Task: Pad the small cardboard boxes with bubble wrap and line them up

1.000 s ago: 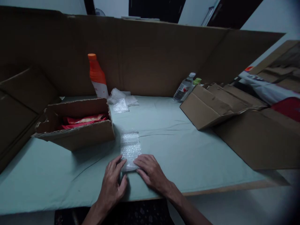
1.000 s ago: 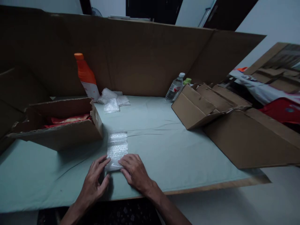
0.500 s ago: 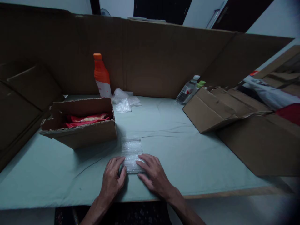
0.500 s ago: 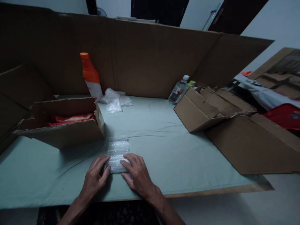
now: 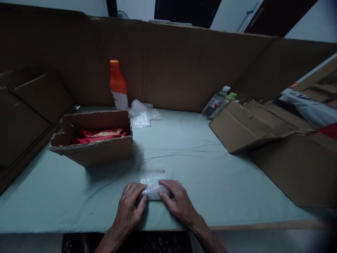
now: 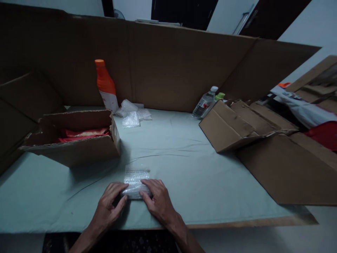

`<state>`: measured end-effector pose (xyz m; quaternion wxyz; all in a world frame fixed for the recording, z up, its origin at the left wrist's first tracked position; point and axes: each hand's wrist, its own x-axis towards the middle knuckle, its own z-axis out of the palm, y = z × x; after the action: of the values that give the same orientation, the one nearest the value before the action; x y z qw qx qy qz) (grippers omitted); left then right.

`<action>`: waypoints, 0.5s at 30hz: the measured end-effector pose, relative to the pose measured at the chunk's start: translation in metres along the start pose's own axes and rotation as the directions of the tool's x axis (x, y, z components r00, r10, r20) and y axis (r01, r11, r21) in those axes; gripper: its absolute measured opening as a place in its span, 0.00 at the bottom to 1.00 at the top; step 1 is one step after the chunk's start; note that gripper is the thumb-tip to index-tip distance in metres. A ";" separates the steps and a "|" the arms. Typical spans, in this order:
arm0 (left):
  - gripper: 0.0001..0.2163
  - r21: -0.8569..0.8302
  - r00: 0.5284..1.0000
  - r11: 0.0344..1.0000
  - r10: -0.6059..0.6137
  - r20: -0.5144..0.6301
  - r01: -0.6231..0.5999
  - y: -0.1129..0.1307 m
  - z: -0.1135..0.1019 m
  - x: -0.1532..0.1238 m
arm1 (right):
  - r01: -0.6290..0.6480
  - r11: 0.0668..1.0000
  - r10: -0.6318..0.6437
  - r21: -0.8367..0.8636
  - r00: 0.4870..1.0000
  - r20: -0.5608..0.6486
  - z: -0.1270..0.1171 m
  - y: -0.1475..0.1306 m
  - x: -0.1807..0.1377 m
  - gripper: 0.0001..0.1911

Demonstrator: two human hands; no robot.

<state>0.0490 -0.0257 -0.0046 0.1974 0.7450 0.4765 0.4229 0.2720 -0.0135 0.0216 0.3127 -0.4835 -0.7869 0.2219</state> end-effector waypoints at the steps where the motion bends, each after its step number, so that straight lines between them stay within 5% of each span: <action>1: 0.11 0.012 1.000 1.000 -0.015 0.000 0.015 -0.001 0.002 0.003 | 0.021 0.999 -0.024 -0.046 0.998 -0.064 0.001 0.001 0.000 0.17; 4: 0.11 0.088 0.999 0.995 -0.046 -0.005 0.047 -0.006 0.009 0.013 | 0.104 0.979 -0.131 -0.177 0.980 -0.151 0.004 0.002 0.001 0.19; 7: 0.12 0.171 0.997 0.983 -0.071 -0.010 0.072 -0.010 0.014 0.021 | 0.185 0.960 -0.201 -0.210 0.978 -0.059 0.009 0.003 0.003 0.19; 15: 0.15 0.098 0.990 0.990 -0.096 -0.101 0.105 -0.006 0.015 0.021 | 0.187 0.971 -0.196 -0.150 0.979 -0.049 0.024 0.010 0.011 0.18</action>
<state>0.0620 -0.0033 -0.0080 0.1566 0.7081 0.5436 0.4225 0.2572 -0.0004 0.0008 0.3216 -0.4335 -0.8335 0.1178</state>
